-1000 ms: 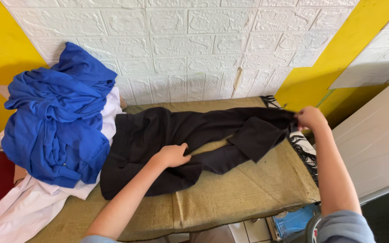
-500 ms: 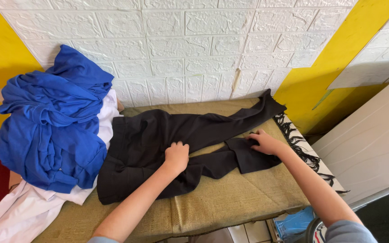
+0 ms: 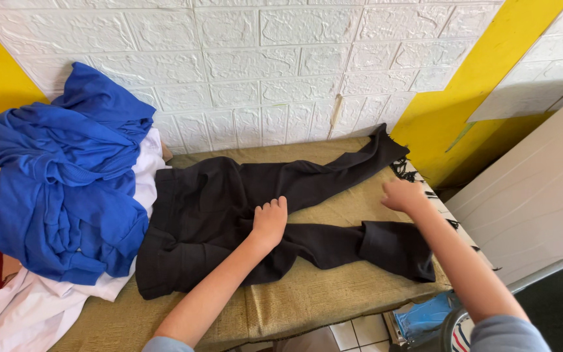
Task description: The person picks up a pair of black trousers from a pile, spreads them flat on a table covered with a green cloth, aligns the legs, folds them in half lengthwise, and then folds them into a small rectangle by hand before placing them into a laundry basket.
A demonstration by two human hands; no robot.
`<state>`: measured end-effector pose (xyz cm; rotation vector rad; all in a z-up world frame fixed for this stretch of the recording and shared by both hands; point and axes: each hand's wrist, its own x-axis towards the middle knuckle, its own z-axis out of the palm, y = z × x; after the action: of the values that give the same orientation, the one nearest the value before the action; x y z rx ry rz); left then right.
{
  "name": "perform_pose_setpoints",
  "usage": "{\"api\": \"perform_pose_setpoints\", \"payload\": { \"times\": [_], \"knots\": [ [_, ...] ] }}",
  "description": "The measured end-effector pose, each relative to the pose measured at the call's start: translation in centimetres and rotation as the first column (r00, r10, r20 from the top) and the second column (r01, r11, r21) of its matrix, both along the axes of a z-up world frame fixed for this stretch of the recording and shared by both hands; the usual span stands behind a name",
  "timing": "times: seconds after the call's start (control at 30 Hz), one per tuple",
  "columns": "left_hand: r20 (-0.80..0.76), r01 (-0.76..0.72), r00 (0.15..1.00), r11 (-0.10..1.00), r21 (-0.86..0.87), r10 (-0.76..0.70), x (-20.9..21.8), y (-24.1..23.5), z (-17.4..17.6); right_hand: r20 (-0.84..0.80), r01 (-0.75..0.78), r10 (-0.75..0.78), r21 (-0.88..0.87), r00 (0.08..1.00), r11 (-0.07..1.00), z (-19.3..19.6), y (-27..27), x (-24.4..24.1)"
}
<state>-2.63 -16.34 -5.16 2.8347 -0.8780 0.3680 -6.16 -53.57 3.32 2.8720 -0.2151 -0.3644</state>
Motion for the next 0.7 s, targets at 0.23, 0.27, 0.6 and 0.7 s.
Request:
{"api": "perform_pose_setpoints", "payload": {
  "times": [0.23, 0.27, 0.6, 0.7],
  "knots": [
    [-0.242, 0.097, 0.962, 0.986, -0.133, -0.127, -3.1, 2.6, 5.4, 0.437, -0.179, 0.255, -0.209, 0.863, 0.961, -6.7, 3.6, 5.4],
    [-0.273, 0.127, 0.947, 0.978, -0.163, -0.168, -3.5, 3.0, 6.0, 0.464, -0.152, 0.247, -0.233, 0.851, 0.961, -7.1, 3.1, 6.1],
    [-0.469, 0.213, 0.86, 0.977, -0.024, -0.199, -4.3, 2.7, 8.6, 0.833, -0.241, -0.171, 0.339, 0.526, 0.909, -8.0, -8.7, 8.3],
    [-0.497, 0.257, 0.833, 0.966, -0.039, -0.241, -4.5, 2.5, 7.9, 0.667, -0.077, -0.118, 0.255, 0.735, 0.964, -6.1, -11.7, 4.9]
  ]
}}
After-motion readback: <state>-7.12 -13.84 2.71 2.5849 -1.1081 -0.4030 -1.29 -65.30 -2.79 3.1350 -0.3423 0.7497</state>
